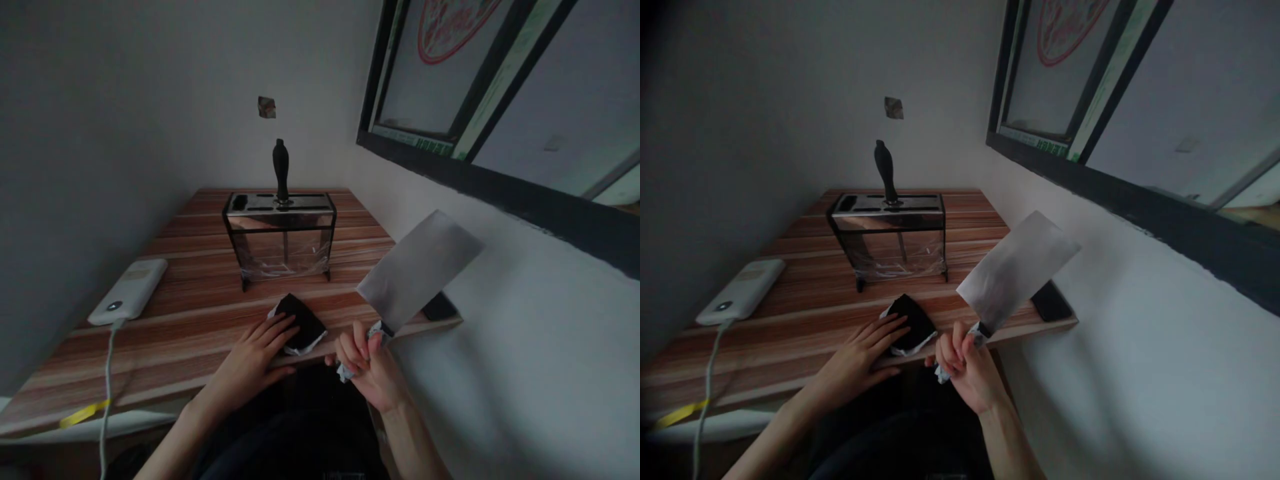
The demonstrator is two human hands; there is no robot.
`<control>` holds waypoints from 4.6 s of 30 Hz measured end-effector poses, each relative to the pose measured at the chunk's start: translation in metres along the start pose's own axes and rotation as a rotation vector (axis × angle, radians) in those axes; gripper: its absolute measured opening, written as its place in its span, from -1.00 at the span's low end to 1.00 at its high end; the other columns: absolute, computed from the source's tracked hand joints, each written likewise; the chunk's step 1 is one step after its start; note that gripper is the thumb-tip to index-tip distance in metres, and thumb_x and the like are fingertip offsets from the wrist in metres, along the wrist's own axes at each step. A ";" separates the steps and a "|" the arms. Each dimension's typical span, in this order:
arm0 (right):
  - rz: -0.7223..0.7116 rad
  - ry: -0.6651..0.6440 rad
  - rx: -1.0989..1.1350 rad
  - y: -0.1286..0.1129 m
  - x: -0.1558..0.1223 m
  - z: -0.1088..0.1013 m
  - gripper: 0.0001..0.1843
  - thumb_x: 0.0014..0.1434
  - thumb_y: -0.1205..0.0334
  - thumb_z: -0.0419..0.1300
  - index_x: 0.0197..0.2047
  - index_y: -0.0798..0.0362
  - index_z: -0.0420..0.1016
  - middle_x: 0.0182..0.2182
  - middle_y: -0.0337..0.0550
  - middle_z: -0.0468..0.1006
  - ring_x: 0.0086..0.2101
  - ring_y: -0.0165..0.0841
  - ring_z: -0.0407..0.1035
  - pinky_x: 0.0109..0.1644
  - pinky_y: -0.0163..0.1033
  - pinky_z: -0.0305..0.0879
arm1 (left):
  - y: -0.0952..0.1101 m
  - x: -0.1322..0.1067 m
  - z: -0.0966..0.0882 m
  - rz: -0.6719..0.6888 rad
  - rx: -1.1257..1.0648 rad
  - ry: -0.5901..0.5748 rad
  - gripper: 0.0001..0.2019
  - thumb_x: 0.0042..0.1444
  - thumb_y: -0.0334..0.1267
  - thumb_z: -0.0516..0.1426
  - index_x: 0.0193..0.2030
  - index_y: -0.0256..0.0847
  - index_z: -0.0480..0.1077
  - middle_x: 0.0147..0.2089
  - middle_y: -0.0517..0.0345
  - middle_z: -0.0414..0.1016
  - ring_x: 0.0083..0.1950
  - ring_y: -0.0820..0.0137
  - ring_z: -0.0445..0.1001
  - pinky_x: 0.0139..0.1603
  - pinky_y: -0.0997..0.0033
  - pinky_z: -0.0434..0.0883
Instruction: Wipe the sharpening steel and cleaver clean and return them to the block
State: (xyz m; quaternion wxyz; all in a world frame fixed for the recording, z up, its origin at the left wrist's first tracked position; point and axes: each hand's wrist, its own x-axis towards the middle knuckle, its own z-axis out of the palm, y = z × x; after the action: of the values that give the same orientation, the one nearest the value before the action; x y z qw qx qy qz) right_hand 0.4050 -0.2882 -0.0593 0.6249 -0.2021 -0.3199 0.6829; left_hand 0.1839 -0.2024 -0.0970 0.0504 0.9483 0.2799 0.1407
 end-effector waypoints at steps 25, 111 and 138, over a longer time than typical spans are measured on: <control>0.420 0.018 0.140 0.048 -0.024 -0.006 -0.48 0.06 -0.01 0.27 -0.61 0.02 0.01 -0.81 -0.53 -0.03 -0.77 -0.63 -0.21 -0.69 -0.43 -0.25 | 0.037 -0.017 -0.020 -0.559 -0.373 0.726 -0.86 0.15 -0.25 0.09 -0.34 -0.21 0.44 -0.31 0.10 0.49 -0.30 0.35 0.45 -0.32 0.45 0.40; 0.711 -0.448 -0.101 0.010 0.067 -0.050 -0.75 0.13 0.15 0.22 -0.29 -0.04 0.17 -0.80 -0.62 0.07 -0.81 -0.62 -0.24 -0.71 -0.47 -0.17 | 0.011 0.068 -0.044 -0.096 0.003 0.462 -0.52 0.20 -0.49 -0.10 0.27 -0.23 0.09 0.32 0.01 0.17 0.38 0.36 -0.01 0.34 0.12 -0.03; 0.714 -0.357 -0.271 0.013 0.064 -0.045 -0.62 0.02 0.10 0.29 -0.52 0.03 0.13 -0.84 -0.59 0.03 -0.83 -0.65 -0.18 -0.73 -0.46 -0.19 | 0.037 0.050 -0.029 -0.001 -0.094 0.357 -0.48 0.15 -0.53 -0.09 0.27 -0.24 0.05 0.32 -0.03 0.16 0.39 0.38 -0.02 0.34 0.11 0.00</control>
State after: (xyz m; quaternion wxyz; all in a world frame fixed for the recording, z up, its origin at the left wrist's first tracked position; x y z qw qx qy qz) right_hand 0.4175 -0.2168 -0.0921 0.2514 -0.2590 -0.4198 0.8328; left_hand 0.2346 -0.2057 -0.0509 0.0443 0.9047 0.2779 0.3198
